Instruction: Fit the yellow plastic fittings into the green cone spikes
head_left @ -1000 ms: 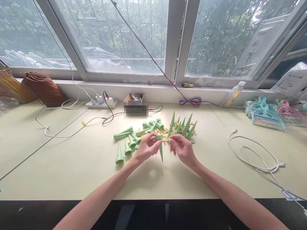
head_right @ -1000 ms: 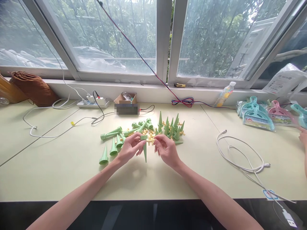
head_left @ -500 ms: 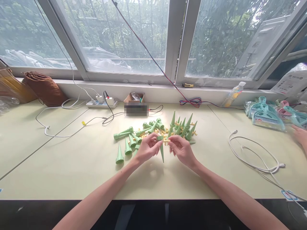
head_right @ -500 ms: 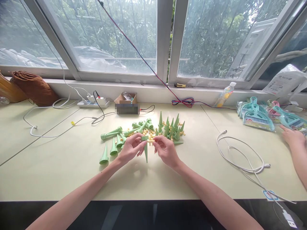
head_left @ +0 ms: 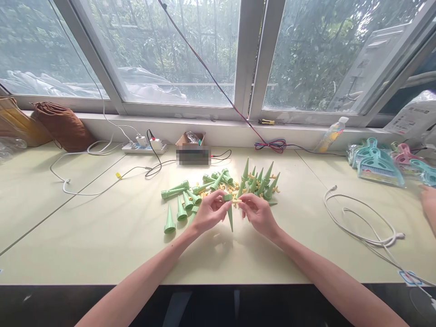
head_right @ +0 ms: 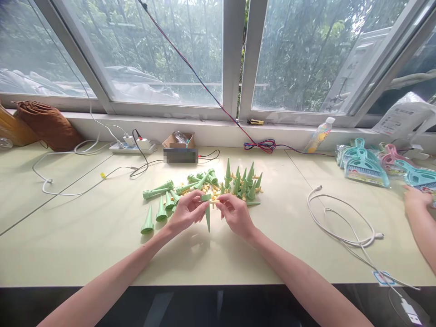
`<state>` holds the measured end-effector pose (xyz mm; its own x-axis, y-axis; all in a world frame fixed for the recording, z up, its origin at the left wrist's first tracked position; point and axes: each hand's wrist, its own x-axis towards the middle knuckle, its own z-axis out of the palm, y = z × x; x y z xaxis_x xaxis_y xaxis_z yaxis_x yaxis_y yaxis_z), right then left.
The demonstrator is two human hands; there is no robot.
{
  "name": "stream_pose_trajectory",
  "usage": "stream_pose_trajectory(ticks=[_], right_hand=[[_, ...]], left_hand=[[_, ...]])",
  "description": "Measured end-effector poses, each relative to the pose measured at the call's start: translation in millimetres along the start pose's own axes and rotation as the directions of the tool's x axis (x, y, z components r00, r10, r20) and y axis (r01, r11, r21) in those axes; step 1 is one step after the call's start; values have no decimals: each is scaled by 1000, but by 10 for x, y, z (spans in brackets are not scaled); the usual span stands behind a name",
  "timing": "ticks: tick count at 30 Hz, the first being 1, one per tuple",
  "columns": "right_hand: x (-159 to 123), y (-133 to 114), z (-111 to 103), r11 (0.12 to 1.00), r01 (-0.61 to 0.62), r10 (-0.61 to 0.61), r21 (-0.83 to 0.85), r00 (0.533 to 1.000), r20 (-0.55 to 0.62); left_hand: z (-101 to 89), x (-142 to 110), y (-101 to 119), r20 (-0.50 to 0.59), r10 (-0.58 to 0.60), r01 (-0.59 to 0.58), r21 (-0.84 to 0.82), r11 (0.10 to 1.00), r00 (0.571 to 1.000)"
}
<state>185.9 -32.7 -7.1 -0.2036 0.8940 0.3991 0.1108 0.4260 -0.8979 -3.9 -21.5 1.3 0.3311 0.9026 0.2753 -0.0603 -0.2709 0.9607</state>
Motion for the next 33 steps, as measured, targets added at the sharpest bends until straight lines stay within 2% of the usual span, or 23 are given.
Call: stream_pose_trajectory(ticks=[9, 19, 27, 33], right_hand=[[9, 31, -5, 997, -35, 37, -64, 999, 21], [-2, -4, -5, 995, 54, -53, -83, 998, 20], [4, 22, -8, 996, 24, -22, -82, 1000, 20], [4, 0, -15, 992, 62, -59, -112, 998, 27]], left_hand=[[-13, -20, -41, 18, -15, 14, 25, 1000, 1000], [6, -2, 11, -1, 3, -3, 7, 1000, 1000], [-10, -9, -32, 8, 0, 0, 11, 1000, 1000], [-11, -1, -24, 3, 1, -1, 10, 1000, 1000]])
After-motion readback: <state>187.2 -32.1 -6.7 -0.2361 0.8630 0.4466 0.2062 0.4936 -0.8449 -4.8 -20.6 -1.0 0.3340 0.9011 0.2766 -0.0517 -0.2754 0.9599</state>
